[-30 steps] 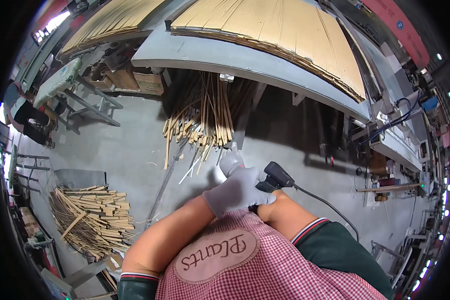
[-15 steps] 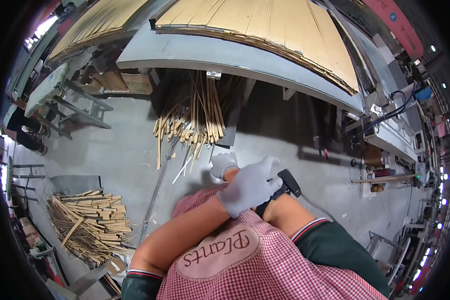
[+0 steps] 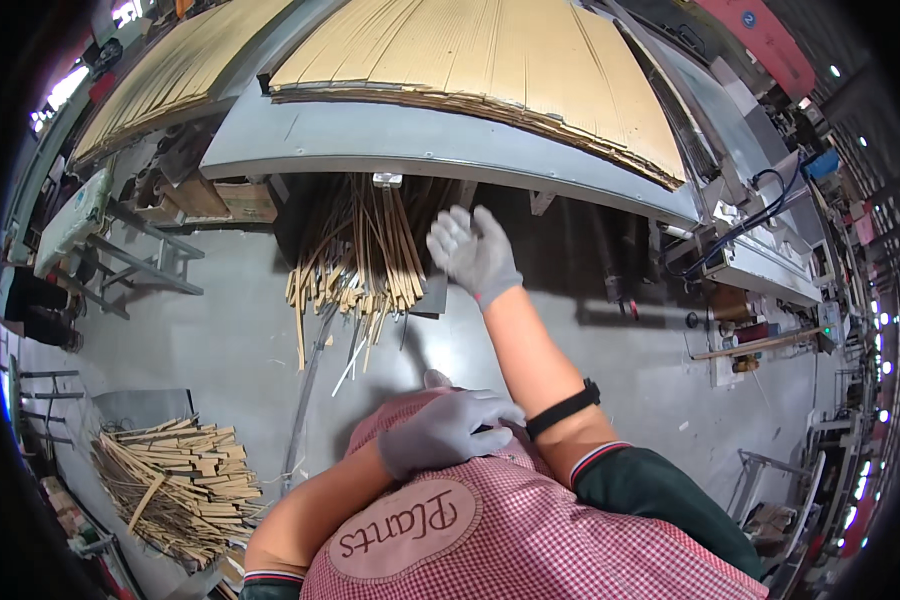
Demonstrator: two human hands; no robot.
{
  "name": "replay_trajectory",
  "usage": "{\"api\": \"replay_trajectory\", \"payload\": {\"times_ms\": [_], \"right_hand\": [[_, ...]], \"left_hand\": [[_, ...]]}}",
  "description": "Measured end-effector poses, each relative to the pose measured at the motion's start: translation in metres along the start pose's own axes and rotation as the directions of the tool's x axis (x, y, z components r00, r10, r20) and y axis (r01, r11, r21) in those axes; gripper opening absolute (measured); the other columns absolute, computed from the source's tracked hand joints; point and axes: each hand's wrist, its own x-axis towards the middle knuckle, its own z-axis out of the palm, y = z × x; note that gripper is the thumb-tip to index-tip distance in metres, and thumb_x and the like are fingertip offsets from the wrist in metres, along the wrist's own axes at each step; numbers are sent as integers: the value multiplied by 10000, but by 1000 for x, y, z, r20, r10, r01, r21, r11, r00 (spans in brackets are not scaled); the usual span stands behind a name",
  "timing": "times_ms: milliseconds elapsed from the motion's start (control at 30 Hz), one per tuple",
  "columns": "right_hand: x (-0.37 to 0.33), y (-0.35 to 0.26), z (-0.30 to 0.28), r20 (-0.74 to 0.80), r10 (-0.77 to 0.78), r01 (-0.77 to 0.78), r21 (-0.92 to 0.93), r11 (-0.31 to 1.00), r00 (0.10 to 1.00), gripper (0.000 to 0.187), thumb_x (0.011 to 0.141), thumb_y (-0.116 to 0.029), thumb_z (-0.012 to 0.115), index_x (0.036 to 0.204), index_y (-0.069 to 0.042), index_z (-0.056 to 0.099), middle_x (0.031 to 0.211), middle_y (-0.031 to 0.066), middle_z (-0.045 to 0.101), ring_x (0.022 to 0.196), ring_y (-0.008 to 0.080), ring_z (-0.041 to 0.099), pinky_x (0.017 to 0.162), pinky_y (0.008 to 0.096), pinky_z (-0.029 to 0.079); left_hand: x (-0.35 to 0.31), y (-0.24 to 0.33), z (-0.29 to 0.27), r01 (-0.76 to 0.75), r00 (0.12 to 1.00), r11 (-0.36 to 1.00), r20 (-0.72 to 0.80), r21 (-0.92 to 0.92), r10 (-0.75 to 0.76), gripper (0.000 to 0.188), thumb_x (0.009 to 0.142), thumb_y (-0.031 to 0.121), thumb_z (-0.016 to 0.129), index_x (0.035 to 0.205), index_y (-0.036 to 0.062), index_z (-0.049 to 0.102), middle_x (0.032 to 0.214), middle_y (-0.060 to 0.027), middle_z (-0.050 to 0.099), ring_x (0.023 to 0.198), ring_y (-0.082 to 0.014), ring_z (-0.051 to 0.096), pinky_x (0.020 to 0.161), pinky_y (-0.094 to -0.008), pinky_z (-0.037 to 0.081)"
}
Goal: The recorder is organizing, moving, and securing bundles of bamboo or wood slats in a manufacturing facility.
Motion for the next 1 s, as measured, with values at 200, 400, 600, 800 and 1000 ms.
{"api": "replay_trajectory", "payload": {"times_ms": [200,400,600,800,1000], "right_hand": [[45,-43,88,-69,-243,247,68,967,968,400,942,-399,408,1118,-44,462,1131,114,515,1080,280,490,933,468,412],[49,-25,93,-172,-365,326,-221,919,915,331,905,-306,464,1070,-24,518,963,94,596,882,248,586,818,387,473],[67,22,24,398,-603,378,-911,-168,691,183,806,-172,581,849,4,605,708,89,632,638,184,602,649,302,483],[54,28,-3,292,-425,125,-918,-377,857,225,801,-219,569,910,-26,610,796,160,653,771,280,641,725,359,492],[38,31,-26,246,-289,30,-806,-591,925,249,801,-262,525,883,-46,616,828,198,643,830,354,623,758,426,489]], "left_hand": [[12,9,-6,-43,917,986,-398,-162,-26,333,854,57,561,1175,-23,525,1156,-137,517,1012,-170,559,859,-280,467],[11,21,-6,14,922,958,-367,-288,-124,288,844,61,586,1111,-39,542,1060,-98,554,904,-131,570,789,-255,472],[16,25,-6,320,860,704,-117,-634,-496,159,848,122,631,916,-4,562,890,-32,558,756,-62,518,668,-211,447],[6,11,3,9,862,615,-305,-789,-404,53,875,45,560,917,15,548,744,10,542,678,-52,491,594,-188,404],[12,11,-4,87,952,509,-79,-856,-295,130,826,-27,539,951,3,553,869,-70,556,713,-102,501,631,-238,415]]}}
